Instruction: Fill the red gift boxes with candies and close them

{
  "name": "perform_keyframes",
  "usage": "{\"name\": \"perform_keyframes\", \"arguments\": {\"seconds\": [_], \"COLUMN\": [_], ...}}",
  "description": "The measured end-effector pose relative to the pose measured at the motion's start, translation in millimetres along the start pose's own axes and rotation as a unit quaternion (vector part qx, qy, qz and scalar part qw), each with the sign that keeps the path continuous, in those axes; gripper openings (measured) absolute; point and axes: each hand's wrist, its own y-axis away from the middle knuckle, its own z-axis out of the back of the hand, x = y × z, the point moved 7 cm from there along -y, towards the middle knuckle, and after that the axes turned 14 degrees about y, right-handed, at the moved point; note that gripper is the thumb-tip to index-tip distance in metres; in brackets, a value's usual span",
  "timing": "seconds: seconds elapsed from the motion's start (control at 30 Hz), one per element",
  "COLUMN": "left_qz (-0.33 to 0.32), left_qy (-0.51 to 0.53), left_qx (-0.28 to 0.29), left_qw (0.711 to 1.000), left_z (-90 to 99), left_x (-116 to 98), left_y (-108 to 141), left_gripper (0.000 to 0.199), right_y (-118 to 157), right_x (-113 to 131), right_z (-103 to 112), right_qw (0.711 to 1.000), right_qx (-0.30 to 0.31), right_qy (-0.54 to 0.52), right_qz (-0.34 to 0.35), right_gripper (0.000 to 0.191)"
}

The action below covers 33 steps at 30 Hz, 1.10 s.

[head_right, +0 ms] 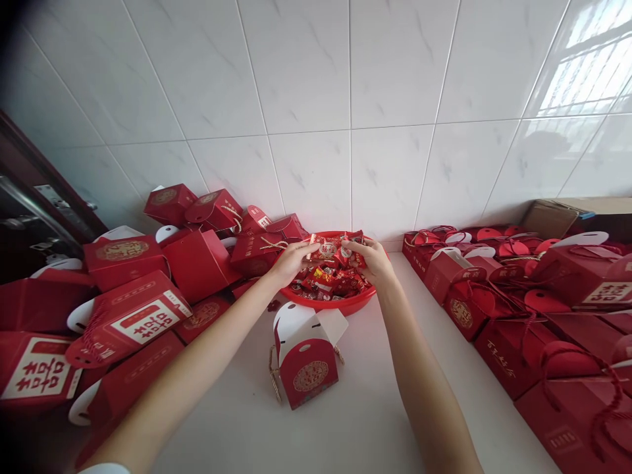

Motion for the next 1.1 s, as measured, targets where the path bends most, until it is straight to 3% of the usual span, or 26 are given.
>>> {"name": "perform_keyframes", "arguments": {"seconds": [0.17,0.3,0.4,0.53,0.67,0.73,0.93,1.1], "left_qz": [-0.020,-0.069,-0.123,-0.180,-0.166,-0.162,-0.140,-0.122], "left_qy": [0.153,0.147,0.111,0.077,0.062,0.063,0.037,0.021], "left_qx": [-0.015,-0.027,-0.082,-0.152,-0.141,-0.137,-0.134,-0.108], "left_qw": [0.988,0.986,0.983,0.969,0.974,0.975,0.980,0.986], "left_z": [9.8,17.2,31.0,50.5,56.0,57.3,61.0,59.0], "left_x": [-14,-24,-34,-50,-58,-60,-58,-59], "left_y": [29,51,67,86,94,96,97,97], "left_gripper": [0.029,0.036,0.038,0.036,0.034,0.033,0.035,0.039], "right_y": [17,32,43,61,78,81,79,80], "right_x": [15,26,34,44,35,30,20,9], "right_z": [-20,-33,-41,-59,-82,-90,-95,-102], "right_qw": [0.993,0.987,0.977,0.931,0.861,0.846,0.907,0.916], "right_qx": [0.086,0.112,0.113,0.159,0.270,0.286,0.256,0.278], "right_qy": [0.072,0.103,0.167,0.307,0.416,0.436,0.333,0.289], "right_qz": [0.021,0.047,0.067,0.117,0.116,0.112,0.027,-0.015], "right_gripper": [0.037,0.035,0.033,0.023,0.016,0.020,0.036,0.035]}}
